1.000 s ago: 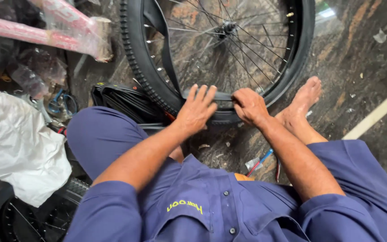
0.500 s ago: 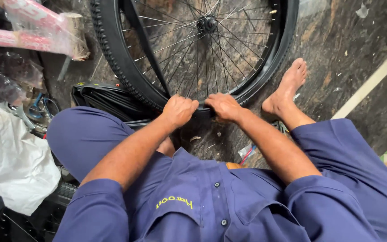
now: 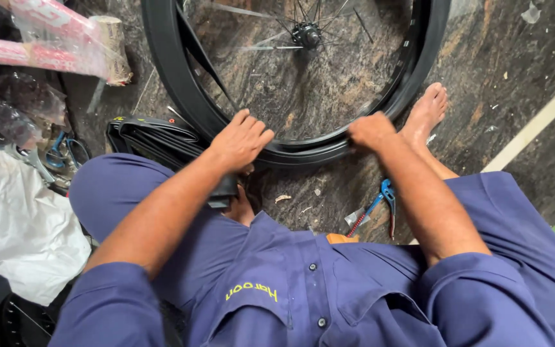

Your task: The person fits an inner tube into a bicycle tire by hand, pushes the tire bead onto the rim, and uses a screwdriver to lever the edge of the tire into place.

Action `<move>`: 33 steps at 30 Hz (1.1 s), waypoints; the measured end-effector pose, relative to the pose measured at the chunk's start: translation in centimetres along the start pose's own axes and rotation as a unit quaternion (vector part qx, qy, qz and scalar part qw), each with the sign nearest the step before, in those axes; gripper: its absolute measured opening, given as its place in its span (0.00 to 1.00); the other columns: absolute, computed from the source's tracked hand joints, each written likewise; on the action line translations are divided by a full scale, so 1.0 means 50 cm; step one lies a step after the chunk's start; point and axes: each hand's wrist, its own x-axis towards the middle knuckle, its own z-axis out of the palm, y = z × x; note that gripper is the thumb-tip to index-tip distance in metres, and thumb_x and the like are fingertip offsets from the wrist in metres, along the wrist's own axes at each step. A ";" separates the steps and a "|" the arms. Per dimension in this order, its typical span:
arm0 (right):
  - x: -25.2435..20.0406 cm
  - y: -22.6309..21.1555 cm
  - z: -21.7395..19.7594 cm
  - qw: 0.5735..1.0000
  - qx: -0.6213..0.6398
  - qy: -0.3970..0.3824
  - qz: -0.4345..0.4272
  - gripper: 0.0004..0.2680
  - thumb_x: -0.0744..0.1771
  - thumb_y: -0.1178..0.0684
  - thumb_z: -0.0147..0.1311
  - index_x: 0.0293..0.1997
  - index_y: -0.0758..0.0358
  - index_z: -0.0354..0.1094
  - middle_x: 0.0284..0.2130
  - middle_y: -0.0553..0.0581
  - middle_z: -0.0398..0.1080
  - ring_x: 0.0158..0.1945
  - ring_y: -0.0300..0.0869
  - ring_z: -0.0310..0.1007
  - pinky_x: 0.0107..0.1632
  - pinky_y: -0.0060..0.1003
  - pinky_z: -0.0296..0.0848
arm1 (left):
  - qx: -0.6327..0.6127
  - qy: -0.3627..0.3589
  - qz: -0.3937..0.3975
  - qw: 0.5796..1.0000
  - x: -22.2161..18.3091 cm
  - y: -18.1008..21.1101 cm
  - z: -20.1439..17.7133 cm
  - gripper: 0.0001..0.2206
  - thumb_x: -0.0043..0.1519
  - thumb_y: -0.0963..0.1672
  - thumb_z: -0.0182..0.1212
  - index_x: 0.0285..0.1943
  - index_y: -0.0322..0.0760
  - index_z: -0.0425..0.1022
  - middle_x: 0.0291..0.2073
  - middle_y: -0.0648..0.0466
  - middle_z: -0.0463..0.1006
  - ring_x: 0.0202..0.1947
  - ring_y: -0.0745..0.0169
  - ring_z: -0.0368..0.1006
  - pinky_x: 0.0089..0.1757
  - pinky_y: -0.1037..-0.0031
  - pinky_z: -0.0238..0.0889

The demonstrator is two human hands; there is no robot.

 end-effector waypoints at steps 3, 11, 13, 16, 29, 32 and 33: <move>-0.046 0.011 -0.049 0.998 -0.063 0.008 0.015 0.09 0.68 0.42 0.55 0.45 0.48 0.78 0.43 0.51 0.79 0.53 0.48 0.77 0.55 0.48 0.74 | 0.055 0.050 0.055 0.996 -0.021 -0.020 -0.041 0.22 0.47 0.50 0.69 0.48 0.43 0.70 0.52 0.47 0.70 0.59 0.47 0.63 0.65 0.51 0.45; -0.075 -0.254 -0.126 0.943 0.267 0.161 -0.119 0.27 0.56 0.42 0.73 0.56 0.57 0.65 0.48 0.61 0.71 0.54 0.58 0.71 0.54 0.49 0.71 | 0.055 -0.010 0.066 0.996 0.021 0.043 0.051 0.07 0.63 0.45 0.58 0.44 0.37 0.73 0.47 0.48 0.73 0.52 0.49 0.69 0.54 0.59 0.59; -0.064 -0.264 -0.125 0.953 0.252 0.128 -0.109 0.24 0.57 0.43 0.72 0.55 0.55 0.67 0.46 0.61 0.73 0.53 0.57 0.72 0.53 0.49 0.72 | 0.020 -0.034 0.045 0.998 0.026 0.046 0.073 0.06 0.63 0.45 0.56 0.44 0.39 0.72 0.41 0.48 0.75 0.46 0.50 0.73 0.48 0.60 0.63; -0.055 -0.262 -0.120 0.955 0.265 0.066 -0.113 0.21 0.59 0.44 0.70 0.55 0.52 0.70 0.45 0.62 0.76 0.52 0.57 0.75 0.52 0.50 0.73 | -0.049 -0.105 0.002 0.993 0.048 0.042 0.087 0.09 0.59 0.44 0.55 0.48 0.40 0.69 0.36 0.48 0.77 0.39 0.48 0.76 0.41 0.61 0.66; -0.062 -0.011 -0.052 0.989 -0.012 0.111 -0.095 0.12 0.58 0.44 0.66 0.42 0.43 0.78 0.41 0.52 0.75 0.50 0.49 0.75 0.49 0.48 0.73 | 0.122 -0.131 -0.048 0.983 -0.017 -0.067 0.119 0.09 0.68 0.45 0.50 0.45 0.44 0.76 0.41 0.54 0.81 0.45 0.56 0.74 0.44 0.64 0.63; -0.054 -0.035 -0.023 0.996 -0.030 0.069 -0.052 0.08 0.63 0.47 0.61 0.45 0.46 0.78 0.45 0.51 0.77 0.52 0.49 0.76 0.49 0.50 0.74 | 0.126 -0.098 -0.078 0.984 -0.012 -0.064 0.127 0.09 0.62 0.46 0.52 0.42 0.46 0.79 0.39 0.57 0.80 0.46 0.58 0.74 0.42 0.64 0.63; -0.042 -0.053 -0.021 0.998 -0.035 0.042 -0.035 0.07 0.66 0.47 0.59 0.47 0.48 0.78 0.47 0.52 0.77 0.52 0.49 0.77 0.48 0.51 0.75 | 0.122 -0.113 -0.082 0.983 -0.011 -0.060 0.125 0.09 0.63 0.46 0.52 0.42 0.46 0.80 0.40 0.57 0.81 0.46 0.57 0.74 0.43 0.64 0.63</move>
